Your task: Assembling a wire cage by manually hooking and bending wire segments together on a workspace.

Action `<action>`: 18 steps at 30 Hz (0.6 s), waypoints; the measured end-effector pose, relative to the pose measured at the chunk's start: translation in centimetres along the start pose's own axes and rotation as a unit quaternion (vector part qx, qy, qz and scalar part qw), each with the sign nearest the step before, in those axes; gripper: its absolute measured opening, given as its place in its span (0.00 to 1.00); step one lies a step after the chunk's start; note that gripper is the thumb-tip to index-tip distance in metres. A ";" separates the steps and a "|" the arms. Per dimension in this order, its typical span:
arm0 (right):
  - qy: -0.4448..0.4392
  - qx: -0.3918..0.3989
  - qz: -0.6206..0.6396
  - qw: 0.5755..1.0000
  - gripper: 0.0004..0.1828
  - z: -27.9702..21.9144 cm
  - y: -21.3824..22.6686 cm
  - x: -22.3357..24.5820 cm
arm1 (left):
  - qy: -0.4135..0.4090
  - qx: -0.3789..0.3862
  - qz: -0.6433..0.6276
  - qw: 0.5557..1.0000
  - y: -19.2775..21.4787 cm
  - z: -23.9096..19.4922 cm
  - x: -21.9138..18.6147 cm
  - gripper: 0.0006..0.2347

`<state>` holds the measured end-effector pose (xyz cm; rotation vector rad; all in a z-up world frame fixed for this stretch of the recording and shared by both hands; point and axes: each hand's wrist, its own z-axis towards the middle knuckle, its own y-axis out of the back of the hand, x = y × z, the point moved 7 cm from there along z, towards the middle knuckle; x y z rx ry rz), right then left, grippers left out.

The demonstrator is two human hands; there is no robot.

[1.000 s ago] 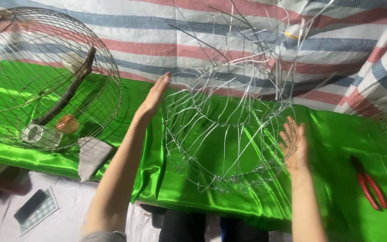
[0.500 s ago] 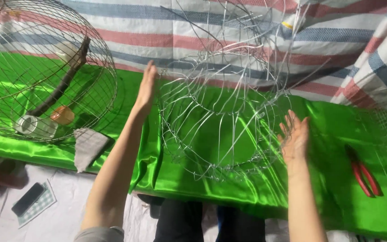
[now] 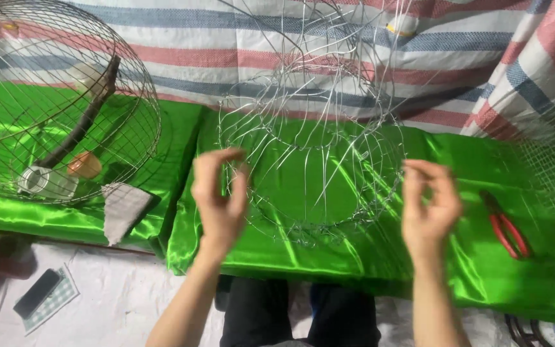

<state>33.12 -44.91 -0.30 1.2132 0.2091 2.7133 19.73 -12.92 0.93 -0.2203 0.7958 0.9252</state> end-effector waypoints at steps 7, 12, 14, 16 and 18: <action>0.102 0.080 -0.075 0.989 0.12 -0.2 -5.9 5.1 | -0.128 0.121 0.140 0.974 -7.8 -4.9 -4.5 0.09; 0.115 0.101 -0.103 0.983 0.11 0.4 -6.1 7.5 | -0.131 0.128 0.104 0.978 -7.5 -5.1 -4.9 0.05; 0.118 0.110 -0.109 0.981 0.11 0.9 -6.4 8.6 | -0.105 0.140 0.071 0.982 -7.2 -4.5 -4.3 0.04; 0.061 0.131 -0.056 0.988 0.11 1.4 -7.1 8.9 | 0.017 0.237 -0.068 0.969 -7.7 -4.3 -2.0 0.03; 0.034 0.150 -0.016 0.988 0.09 1.6 -7.6 8.8 | 0.050 0.273 -0.105 0.955 -7.0 -3.2 -2.6 0.03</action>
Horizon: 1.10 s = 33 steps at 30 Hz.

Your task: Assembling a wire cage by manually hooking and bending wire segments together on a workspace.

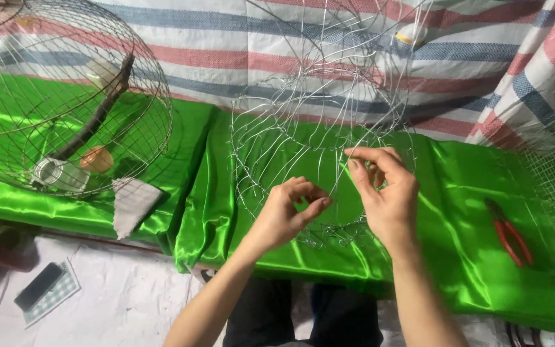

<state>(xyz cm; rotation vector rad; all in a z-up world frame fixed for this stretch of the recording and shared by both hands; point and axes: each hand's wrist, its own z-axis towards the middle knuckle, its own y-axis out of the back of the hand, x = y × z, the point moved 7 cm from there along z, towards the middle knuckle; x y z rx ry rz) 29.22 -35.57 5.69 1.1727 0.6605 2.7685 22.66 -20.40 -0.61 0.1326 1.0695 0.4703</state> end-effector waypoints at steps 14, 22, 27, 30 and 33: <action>-0.028 0.064 0.133 0.989 0.05 2.2 -4.2 0.8 | 0.074 0.075 -0.141 0.984 1.8 0.3 0.6 0.07; -0.036 0.061 0.156 0.985 0.04 2.6 -4.6 0.5 | 0.050 0.035 -0.013 0.998 4.1 -1.5 0.3 0.06; -0.035 0.060 0.160 0.985 0.04 2.6 -4.8 -0.5 | 0.102 0.072 0.094 0.988 3.8 -7.1 5.0 0.05; -0.034 0.054 0.158 0.985 0.04 2.5 -5.0 -0.6 | 0.129 0.120 0.165 0.970 1.8 -9.9 8.7 0.09; -0.029 0.048 0.156 0.986 0.04 2.5 -5.1 -0.6 | 0.135 0.131 0.195 0.963 0.0 -11.2 10.8 0.16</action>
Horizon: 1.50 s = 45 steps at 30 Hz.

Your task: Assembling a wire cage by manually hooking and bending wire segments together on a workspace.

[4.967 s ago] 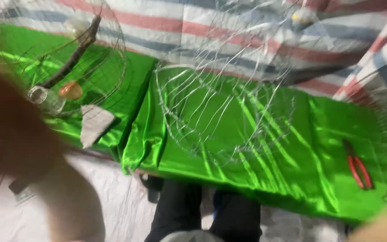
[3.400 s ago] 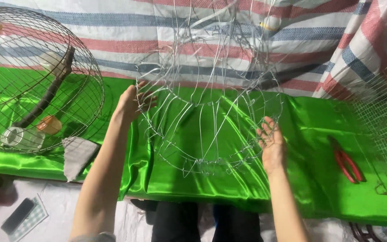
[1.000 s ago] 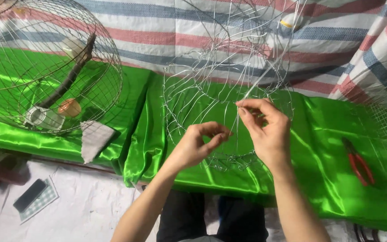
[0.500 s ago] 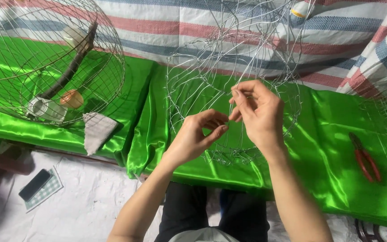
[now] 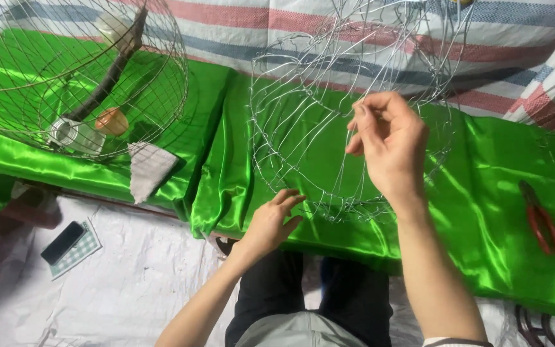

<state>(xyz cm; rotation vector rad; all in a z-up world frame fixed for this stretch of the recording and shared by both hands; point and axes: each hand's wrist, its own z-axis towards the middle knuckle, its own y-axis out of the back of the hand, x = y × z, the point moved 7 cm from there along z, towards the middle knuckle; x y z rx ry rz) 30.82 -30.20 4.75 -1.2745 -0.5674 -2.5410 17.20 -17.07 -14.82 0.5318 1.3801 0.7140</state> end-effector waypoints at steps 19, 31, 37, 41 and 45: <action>0.026 -0.017 -0.018 0.999 0.04 0.2 -0.3 -0.5 | -0.152 -0.066 -0.007 0.986 -2.4 0.3 1.2 0.11; 0.067 -0.039 -0.010 0.997 0.05 0.5 -0.4 -0.6 | -0.194 -0.065 0.046 0.978 -3.4 0.6 2.4 0.12; 0.054 -0.034 0.001 0.998 0.04 0.8 -0.5 -0.5 | -0.210 -0.075 0.057 0.973 -4.3 0.8 3.5 0.12; 0.056 -0.032 -0.001 0.998 0.04 0.7 -0.6 -0.3 | -0.215 -0.069 0.050 0.973 -3.9 0.8 3.2 0.12; 0.044 -0.033 0.004 0.999 0.04 0.4 -0.6 -0.7 | -0.221 -0.063 0.050 0.972 -4.0 0.7 3.2 0.13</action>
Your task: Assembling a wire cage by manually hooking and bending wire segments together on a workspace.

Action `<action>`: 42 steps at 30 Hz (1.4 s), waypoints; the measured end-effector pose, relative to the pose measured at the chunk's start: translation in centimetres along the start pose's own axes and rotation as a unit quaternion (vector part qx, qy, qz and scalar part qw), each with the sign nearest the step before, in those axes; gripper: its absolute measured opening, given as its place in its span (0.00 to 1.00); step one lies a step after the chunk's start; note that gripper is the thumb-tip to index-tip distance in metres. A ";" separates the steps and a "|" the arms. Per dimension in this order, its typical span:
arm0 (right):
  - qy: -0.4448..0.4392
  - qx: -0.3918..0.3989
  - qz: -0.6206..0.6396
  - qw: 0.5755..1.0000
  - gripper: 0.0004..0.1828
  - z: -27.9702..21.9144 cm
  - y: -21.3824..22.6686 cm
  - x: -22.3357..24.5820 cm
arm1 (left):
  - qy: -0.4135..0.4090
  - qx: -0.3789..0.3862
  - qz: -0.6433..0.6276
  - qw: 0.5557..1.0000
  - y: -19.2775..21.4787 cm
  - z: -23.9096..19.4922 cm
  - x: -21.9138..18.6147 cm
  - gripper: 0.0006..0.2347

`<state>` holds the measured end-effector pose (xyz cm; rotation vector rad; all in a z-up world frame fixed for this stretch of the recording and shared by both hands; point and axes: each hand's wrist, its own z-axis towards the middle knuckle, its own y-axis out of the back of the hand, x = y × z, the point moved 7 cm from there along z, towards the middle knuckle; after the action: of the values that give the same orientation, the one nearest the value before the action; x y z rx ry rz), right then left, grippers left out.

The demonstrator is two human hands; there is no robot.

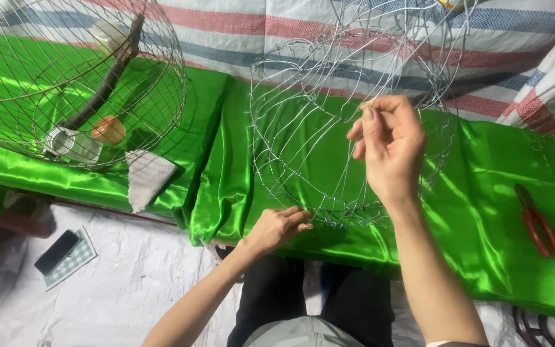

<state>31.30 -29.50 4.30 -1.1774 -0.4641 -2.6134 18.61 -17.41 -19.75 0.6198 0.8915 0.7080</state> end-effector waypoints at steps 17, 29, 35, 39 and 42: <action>-0.047 0.057 0.003 0.997 0.13 -1.3 0.1 0.7 | 0.096 -0.030 -0.098 0.990 2.5 -0.4 -1.6 0.18; -0.024 0.052 -0.017 0.998 0.13 -0.8 -0.5 0.7 | 0.120 -0.115 -0.107 0.980 0.9 -1.6 -2.1 0.16; -0.019 0.054 -0.016 0.998 0.13 -0.9 -0.5 0.9 | 0.139 -0.235 -0.164 0.948 0.2 -3.6 -1.3 0.12; -0.021 0.052 -0.013 0.998 0.13 -0.9 -0.4 0.7 | 0.155 -0.284 -0.164 0.932 1.1 -4.5 -0.6 0.08; -0.017 0.050 -0.012 0.999 0.13 -0.9 -0.4 0.7 | 0.158 -0.266 -0.174 0.935 2.1 -3.7 -2.3 0.09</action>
<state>30.11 -29.51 4.15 -1.1925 -0.6115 -2.5615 13.88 -17.16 -18.95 -0.1416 1.0164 0.6949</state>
